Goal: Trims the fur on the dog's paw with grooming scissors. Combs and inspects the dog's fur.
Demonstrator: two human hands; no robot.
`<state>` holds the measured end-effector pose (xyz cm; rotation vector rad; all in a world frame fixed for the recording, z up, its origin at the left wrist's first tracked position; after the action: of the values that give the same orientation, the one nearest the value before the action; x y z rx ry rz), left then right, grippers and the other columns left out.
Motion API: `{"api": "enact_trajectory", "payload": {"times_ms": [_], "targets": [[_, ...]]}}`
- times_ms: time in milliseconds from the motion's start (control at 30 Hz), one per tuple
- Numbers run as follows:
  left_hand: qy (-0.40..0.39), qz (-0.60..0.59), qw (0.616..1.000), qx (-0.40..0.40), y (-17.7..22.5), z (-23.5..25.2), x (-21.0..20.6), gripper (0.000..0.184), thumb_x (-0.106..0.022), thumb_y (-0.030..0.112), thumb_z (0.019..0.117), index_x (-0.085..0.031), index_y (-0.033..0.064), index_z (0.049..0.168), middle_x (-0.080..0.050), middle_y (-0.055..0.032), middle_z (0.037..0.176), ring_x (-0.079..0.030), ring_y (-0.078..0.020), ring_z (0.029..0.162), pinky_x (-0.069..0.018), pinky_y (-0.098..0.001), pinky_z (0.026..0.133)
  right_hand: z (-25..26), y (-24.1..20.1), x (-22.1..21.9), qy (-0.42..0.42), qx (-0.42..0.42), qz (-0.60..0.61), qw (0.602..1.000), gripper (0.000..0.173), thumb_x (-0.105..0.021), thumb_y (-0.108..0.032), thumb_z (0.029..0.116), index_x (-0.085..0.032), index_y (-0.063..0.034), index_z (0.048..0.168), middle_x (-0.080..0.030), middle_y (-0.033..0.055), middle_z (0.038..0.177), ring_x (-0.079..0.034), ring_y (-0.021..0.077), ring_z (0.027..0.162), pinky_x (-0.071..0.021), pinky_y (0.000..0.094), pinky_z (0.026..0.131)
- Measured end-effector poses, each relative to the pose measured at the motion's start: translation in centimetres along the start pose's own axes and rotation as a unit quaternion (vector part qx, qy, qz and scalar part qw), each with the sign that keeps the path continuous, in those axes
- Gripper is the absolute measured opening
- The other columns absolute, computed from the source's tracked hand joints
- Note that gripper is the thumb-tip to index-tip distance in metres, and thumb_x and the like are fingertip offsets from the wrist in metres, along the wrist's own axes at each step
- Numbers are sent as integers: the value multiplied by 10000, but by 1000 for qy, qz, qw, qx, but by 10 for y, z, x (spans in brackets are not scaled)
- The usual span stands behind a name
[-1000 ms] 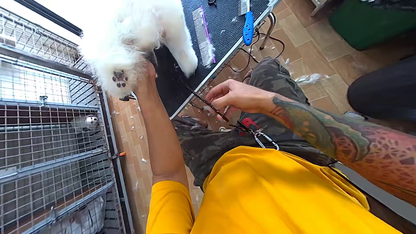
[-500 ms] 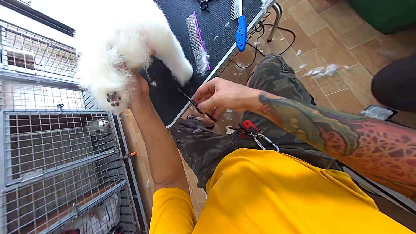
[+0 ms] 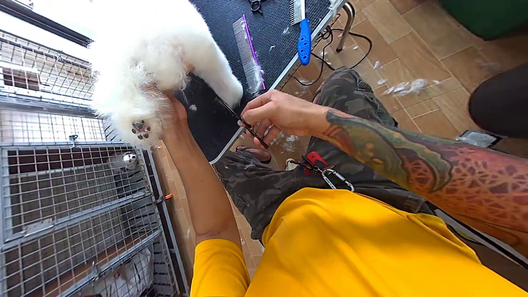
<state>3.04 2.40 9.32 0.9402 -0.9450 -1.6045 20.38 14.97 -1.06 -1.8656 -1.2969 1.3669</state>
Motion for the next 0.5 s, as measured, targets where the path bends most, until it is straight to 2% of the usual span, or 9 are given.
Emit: {"api": "enact_trajectory", "payload": {"times_ms": [67, 133, 200, 233, 300, 333, 367, 433, 500], "targets": [[-5, 4, 1000, 3, 0, -1, 0, 156, -348, 83, 1079, -473, 53, 1167, -585, -42, 989, -613, -99, 916, -558, -294, 867, -1, -3, 1, 13, 0, 7, 1000, 160, -658, -112, 946, -690, -2, 1057, -727, 148, 871, -727, 260, 694, -642, 420, 628], [-4, -1, 1000, 3, 0, -1, 1, 151, -356, 89, 1079, -484, 59, 1153, -601, -42, 978, -627, -106, 911, -567, -302, 860, -4, -4, 0, 21, -13, 0, 1000, 152, -666, 27, 906, -677, 30, 1058, -727, 165, 866, -731, 268, 686, -645, 417, 622], [-4, -2, 1000, 3, -1, 0, 1, 157, -351, 91, 1083, -477, 55, 1171, -591, -46, 985, -620, -107, 917, -563, -301, 862, -7, -3, -1, 11, -20, -3, 1000, 131, -672, -4, 928, -682, 26, 1055, -722, 157, 844, -725, 260, 672, -643, 408, 614], [0, -1, 1000, 2, -1, 0, 0, 154, -354, 87, 1081, -480, 55, 1165, -595, -44, 980, -624, -105, 912, -565, -297, 858, -6, -2, -1, 4, -17, 0, 1000, 134, -665, -87, 953, -692, 7, 1045, -725, 145, 844, -722, 250, 667, -638, 406, 605], [-6, 1, 1000, 2, 0, -1, -1, 161, -347, 75, 1080, -469, 47, 1182, -587, -46, 998, -614, -101, 929, -556, -296, 876, -3, -1, 1, -2, -9, 4, 1000, 264, -606, -292, 999, -709, -50, 1027, -717, 104, 825, -718, 227, 667, -633, 408, 606], [-5, 1, 1000, 2, -1, -1, -1, 154, -353, 72, 1073, -472, 56, 1170, -588, -41, 992, -614, -97, 925, -557, -293, 872, -2, -2, 3, 2, -6, 7, 1000, 279, -605, -303, 992, -715, -50, 1036, -719, 109, 832, -722, 234, 673, -639, 418, 613], [-5, -2, 1000, 3, -1, -1, 0, 149, -359, 70, 1069, -476, 60, 1161, -593, -39, 988, -617, -98, 923, -558, -294, 871, -2, -3, 4, 10, -3, 8, 1000, 236, -629, -248, 982, -713, -35, 1039, -724, 123, 844, -723, 241, 673, -639, 416, 613], [3, -6, 1000, 8, -1, -1, 0, 143, -368, 64, 1068, -479, 61, 1158, -597, -42, 982, -622, -103, 917, -563, -294, 864, -6, -4, 3, 22, -10, 3, 1000, 128, -662, -36, 931, -690, 16, 1045, -725, 155, 857, -723, 261, 677, -639, 410, 614], [5, -3, 1000, 12, 0, -2, -1, 147, -361, 65, 1070, -473, 56, 1165, -588, -44, 985, -617, -106, 915, -561, -295, 862, -9, -3, 1, 22, -24, -8, 999, 138, -666, 41, 908, -682, 35, 1045, -722, 161, 829, -720, 258, 654, -638, 394, 600]]}}
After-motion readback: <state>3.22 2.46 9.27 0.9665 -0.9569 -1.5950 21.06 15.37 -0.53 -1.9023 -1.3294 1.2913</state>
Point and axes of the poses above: each hand's wrist, its own z-axis towards the middle knuckle, its own x-axis out of the back of the hand, y = z × x, the point moved 4 cm from there along z, towards the middle knuckle
